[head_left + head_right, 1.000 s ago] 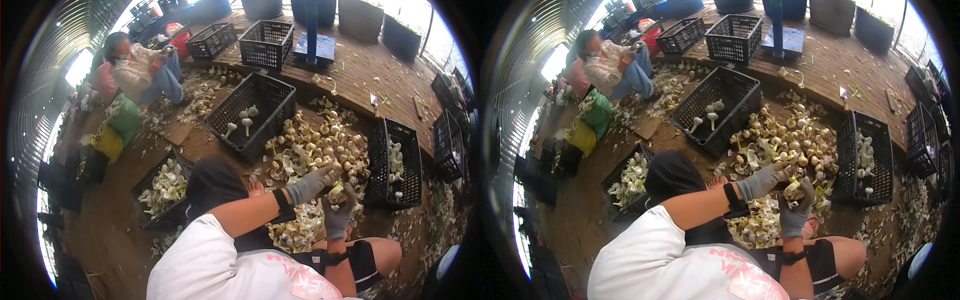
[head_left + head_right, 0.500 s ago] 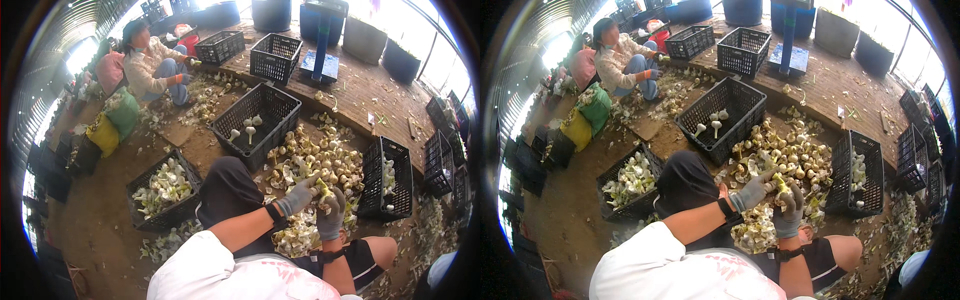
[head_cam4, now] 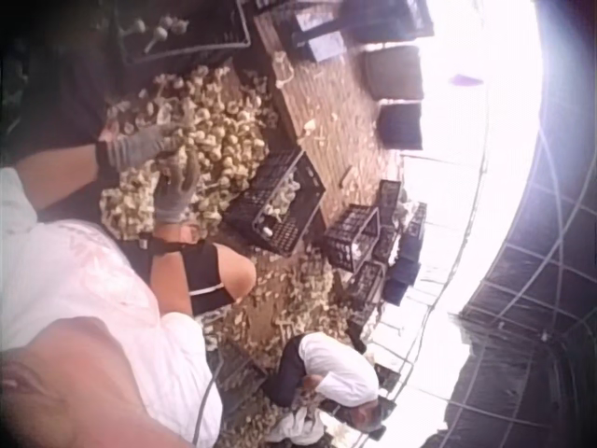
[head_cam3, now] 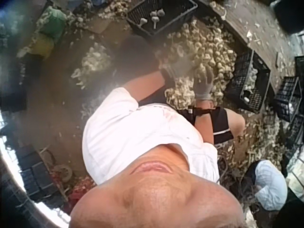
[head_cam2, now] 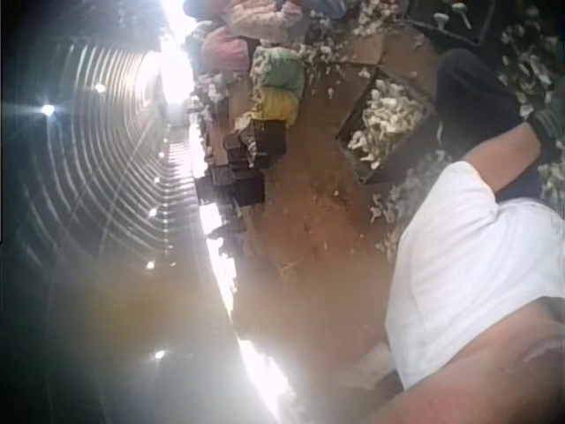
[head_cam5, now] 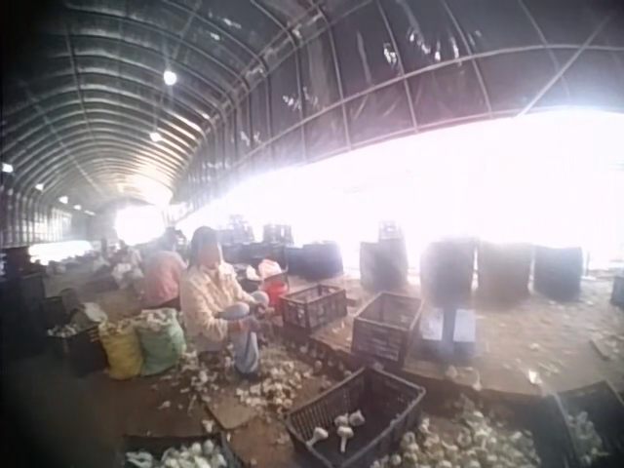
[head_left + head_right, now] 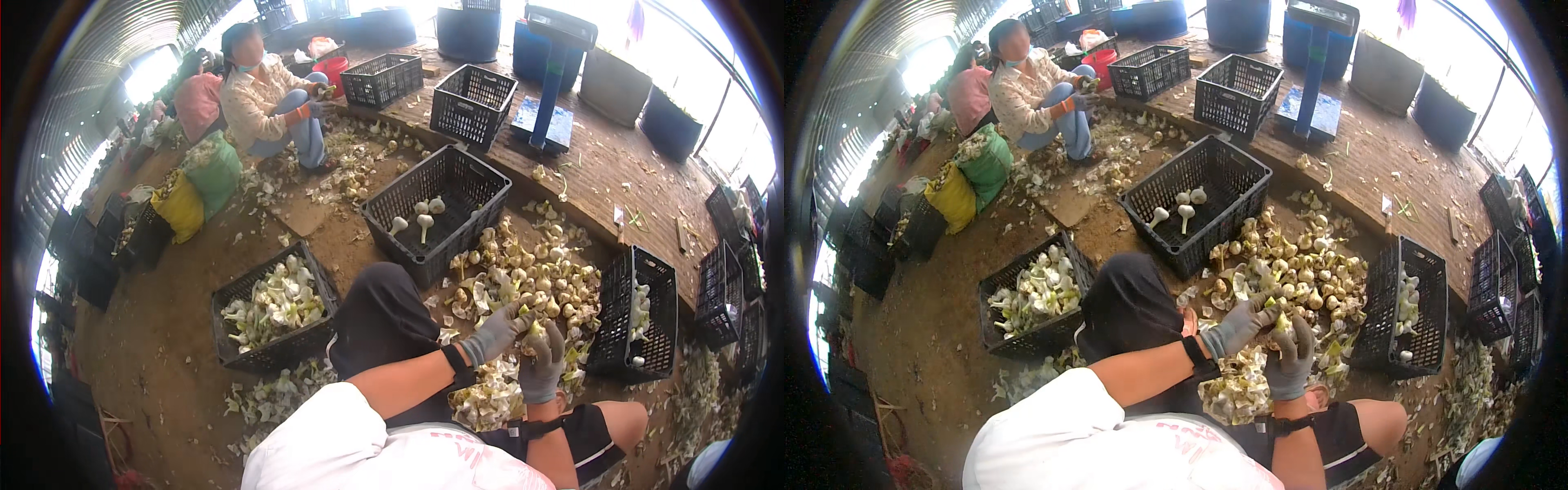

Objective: The person picks up garlic bulbs from a pile, peels away the outer layers, and snaps off the stems by hand. They place the cleaned garlic into a plastic crate and repeat the process with more bulbs.

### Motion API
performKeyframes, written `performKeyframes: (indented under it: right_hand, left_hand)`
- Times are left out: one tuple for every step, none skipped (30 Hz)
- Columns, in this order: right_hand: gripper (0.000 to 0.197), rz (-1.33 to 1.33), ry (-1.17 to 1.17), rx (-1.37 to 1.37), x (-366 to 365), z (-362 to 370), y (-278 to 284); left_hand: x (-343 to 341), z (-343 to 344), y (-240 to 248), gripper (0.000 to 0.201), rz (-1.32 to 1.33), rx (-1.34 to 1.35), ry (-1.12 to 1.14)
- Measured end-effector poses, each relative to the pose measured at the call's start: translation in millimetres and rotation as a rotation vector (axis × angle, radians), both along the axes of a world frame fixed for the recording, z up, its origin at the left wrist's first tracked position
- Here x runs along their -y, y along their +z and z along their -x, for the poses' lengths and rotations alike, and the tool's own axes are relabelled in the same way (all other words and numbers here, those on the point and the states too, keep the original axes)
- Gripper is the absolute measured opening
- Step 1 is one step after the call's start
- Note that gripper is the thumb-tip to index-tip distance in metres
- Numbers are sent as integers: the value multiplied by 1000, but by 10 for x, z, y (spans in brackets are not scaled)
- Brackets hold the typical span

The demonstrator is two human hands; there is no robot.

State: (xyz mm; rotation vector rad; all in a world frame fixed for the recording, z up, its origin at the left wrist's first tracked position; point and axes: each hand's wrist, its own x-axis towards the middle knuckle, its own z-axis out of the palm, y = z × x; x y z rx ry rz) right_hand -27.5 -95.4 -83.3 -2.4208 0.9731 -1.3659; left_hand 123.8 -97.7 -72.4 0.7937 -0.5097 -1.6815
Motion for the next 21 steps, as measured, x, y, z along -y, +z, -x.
performKeyframes:
  right_hand:
    - [52, 11, -3, -23, 29, 14, -20]
    - [51, 17, -2, -46, 28, 12, -38]
    - [51, 15, 7, -45, 29, -17, -35]
    - [49, -32, 9, 8, 33, -60, -21]
    - [47, -79, 15, 61, 25, -107, -4]
    - [47, -72, 49, 64, 37, -123, 11]
    - [49, -109, 42, 73, 10, -64, 0]
    - [53, -137, 48, 93, 52, -48, -30]
    - [61, -221, 91, 225, 87, 56, -161]
    - [70, -321, 117, 354, 97, 164, -294]
    - [75, -498, 192, 504, 28, 103, -213]
    - [80, -680, 254, 645, -34, 73, -112]
    - [81, -712, 244, 675, -49, 8, -61]
    - [81, -717, 259, 669, -21, 6, -89]
    - [79, -565, 237, 509, 16, 33, -142]
    - [77, -411, 211, 352, 38, 50, -171]
    - [77, -414, 217, 351, 36, 25, -146]
    - [73, -299, 161, 236, 39, 5, -107]
    - [69, -184, 104, 123, 36, -17, -61]
    - [69, -185, 98, 122, 28, -21, -18]
    - [67, -154, 71, 79, 9, -33, 26]
  left_hand:
    - [24, -15, 0, 44, 3, 0, 1]
    - [10, -38, 29, 46, -25, 6, -3]
    - [-6, -70, 59, 48, -53, 11, -3]
    - [-28, -110, 73, 50, -82, 17, 1]
    - [-66, -134, 53, 50, -83, 18, 20]
    - [-72, -156, 16, 54, -5, 231, 19]
    - [-89, -166, -45, 57, 65, 447, 24]
    - [-77, -155, -222, 63, 224, 236, 26]
    - [39, 17, -312, 67, 224, 636, 94]
    - [-6, 22, -10, 63, 276, 798, 71]
    - [1, -2, -83, 62, 216, 676, 26]
    - [29, 10, -103, 60, 162, 545, -27]
    - [29, -29, -145, 60, 157, 548, 0]
    - [6, -43, -107, 59, 126, 403, -24]
    - [-10, -54, -75, 57, 98, 257, -54]
    - [15, -46, -110, 57, 97, 256, -48]
    - [41, -42, -152, 56, 100, 124, -24]
    - [55, -41, -198, 55, 103, -8, -2]
    - [53, -41, -248, 55, 100, -7, 1]
    - [53, -32, -211, 54, 85, -19, 28]
    - [51, -27, -172, 53, 70, -31, 55]
